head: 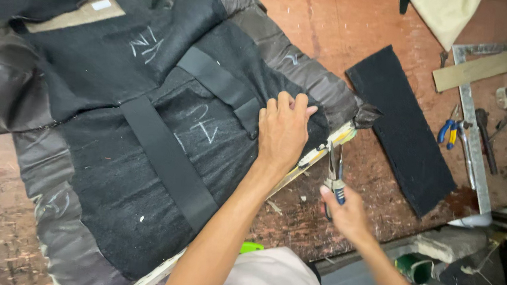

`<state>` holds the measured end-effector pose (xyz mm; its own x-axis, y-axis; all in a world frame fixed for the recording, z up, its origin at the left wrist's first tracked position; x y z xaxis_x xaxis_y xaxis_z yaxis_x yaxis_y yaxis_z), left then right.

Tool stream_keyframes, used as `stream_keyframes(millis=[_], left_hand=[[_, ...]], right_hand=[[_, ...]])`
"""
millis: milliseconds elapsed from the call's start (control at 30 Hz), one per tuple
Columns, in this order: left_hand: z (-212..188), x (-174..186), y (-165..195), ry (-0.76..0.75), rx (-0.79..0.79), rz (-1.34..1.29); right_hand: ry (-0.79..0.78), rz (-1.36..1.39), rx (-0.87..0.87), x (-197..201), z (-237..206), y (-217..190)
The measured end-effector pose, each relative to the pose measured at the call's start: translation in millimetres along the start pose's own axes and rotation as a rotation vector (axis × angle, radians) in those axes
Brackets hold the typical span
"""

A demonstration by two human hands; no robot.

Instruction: The person uses a screwdriver and pliers to remove staples from the edge of a black upholstered seat cushion. They then mark the fabric with a white marker and continue removing staples along the perimeter.

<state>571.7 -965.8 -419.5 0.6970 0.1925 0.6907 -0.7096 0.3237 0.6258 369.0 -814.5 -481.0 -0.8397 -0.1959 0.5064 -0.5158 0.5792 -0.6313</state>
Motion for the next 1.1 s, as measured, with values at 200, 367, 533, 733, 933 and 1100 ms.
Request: stream_keyframes(millis=[200, 367, 533, 733, 933, 1100], left_hand=[[3, 2, 2, 0.021, 0.015, -0.02], [3, 6, 3, 0.015, 0.002, -0.036], [-1, 6, 4, 0.013, 0.011, -0.055], [-1, 19, 5, 0.038, -0.004, -0.11], [-3, 31, 10, 0.035, -0.203, -0.058], [-2, 31, 3, 0.017, -0.358, 0.087]], right_hand=[[0.372, 0.596, 0.477, -20, 34, -7], [0.309, 0.698, 0.361, -11, 4, -2], [-0.272, 0.293, -0.178, -16, -54, 42], [-0.444, 0.168, -0.606, -34, -77, 114], [-0.263, -0.279, -0.216, -48, -70, 137], [-0.328, 0.016, -0.271, -50, -71, 134]])
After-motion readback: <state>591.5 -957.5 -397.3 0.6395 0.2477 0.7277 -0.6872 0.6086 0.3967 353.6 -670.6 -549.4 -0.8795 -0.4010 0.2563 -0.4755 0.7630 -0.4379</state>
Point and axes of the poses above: each hand's wrist, its own z-axis towards the middle knuckle, its own x-axis out of the back of the hand, y = z × x, the point moved 1 cm from there along z, towards the middle knuckle, and after that the axes turned 8 degrees about -y, right-handed, at the moved point
